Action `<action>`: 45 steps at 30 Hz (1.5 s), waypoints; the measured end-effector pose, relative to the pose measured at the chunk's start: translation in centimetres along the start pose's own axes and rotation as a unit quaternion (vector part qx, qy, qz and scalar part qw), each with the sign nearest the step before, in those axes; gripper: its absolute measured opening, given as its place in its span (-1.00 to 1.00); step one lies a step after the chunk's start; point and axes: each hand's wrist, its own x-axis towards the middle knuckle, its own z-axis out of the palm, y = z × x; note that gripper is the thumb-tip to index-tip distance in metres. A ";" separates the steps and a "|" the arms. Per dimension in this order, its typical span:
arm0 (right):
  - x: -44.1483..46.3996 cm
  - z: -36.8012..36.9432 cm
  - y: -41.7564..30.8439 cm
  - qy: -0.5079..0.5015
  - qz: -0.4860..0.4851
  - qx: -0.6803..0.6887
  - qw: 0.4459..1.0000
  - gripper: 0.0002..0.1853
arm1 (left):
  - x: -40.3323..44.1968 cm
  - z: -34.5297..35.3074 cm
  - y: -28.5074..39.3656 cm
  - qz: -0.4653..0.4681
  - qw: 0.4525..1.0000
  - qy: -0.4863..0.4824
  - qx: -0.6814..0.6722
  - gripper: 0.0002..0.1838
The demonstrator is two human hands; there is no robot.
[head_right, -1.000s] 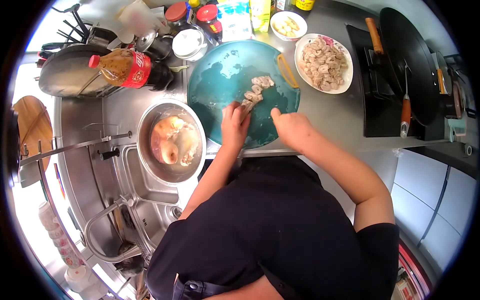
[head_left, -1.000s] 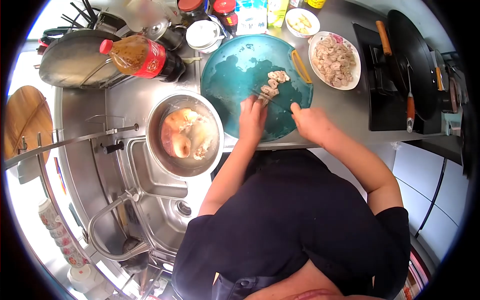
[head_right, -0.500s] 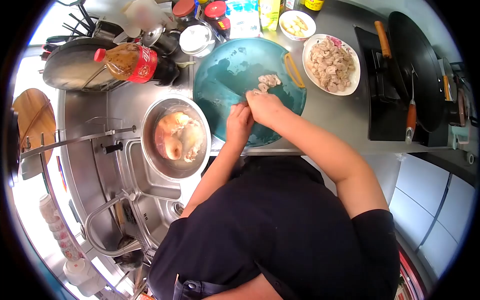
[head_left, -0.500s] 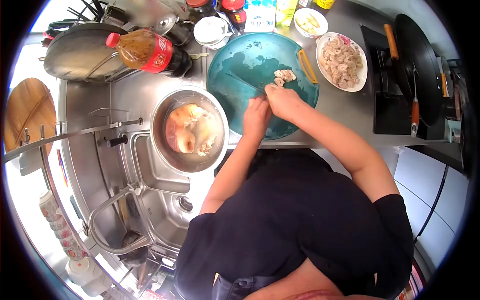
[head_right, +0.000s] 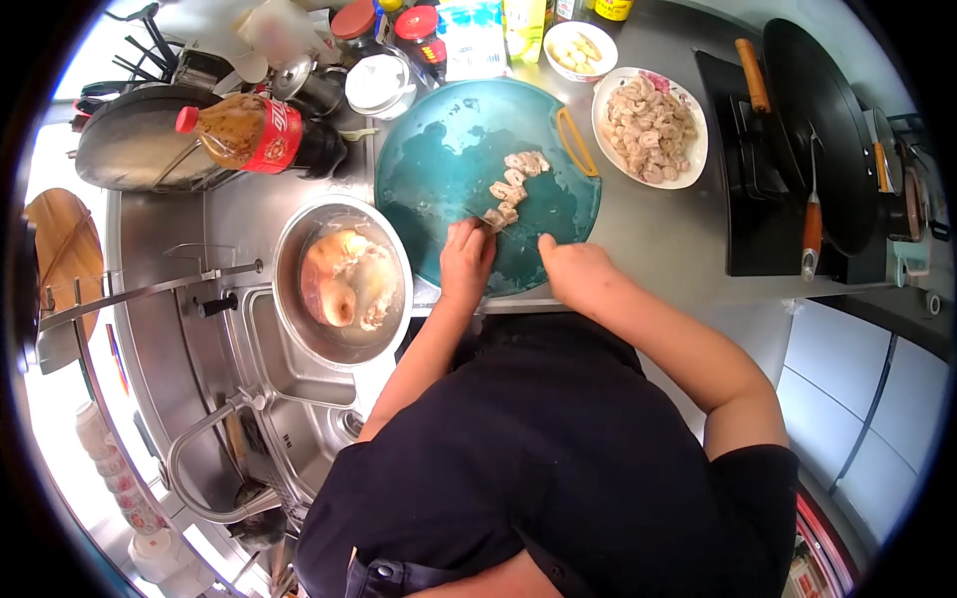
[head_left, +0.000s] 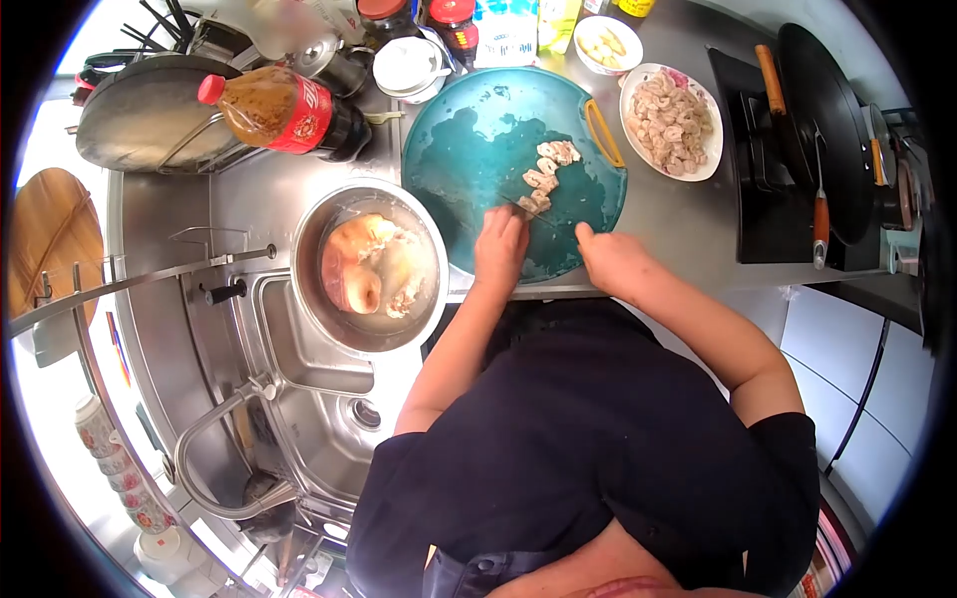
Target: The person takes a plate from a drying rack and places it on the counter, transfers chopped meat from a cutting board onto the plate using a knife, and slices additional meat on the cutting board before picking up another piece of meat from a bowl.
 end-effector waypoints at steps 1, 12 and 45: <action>1.2 0.7 -0.3 0.023 -0.011 0.015 1.000 -0.77 | 0.0 -0.2 0.2 -0.004 1.000 -0.005 -0.005 -0.76; 4.0 2.1 -0.8 0.113 -0.064 0.059 0.990 -0.83 | 0.0 -1.4 0.9 -0.021 0.999 0.023 -0.019 -0.76; 3.0 1.2 0.4 0.167 0.008 0.132 0.977 -0.80 | 3.1 -0.9 0.4 -0.051 0.996 0.020 -0.065 -0.57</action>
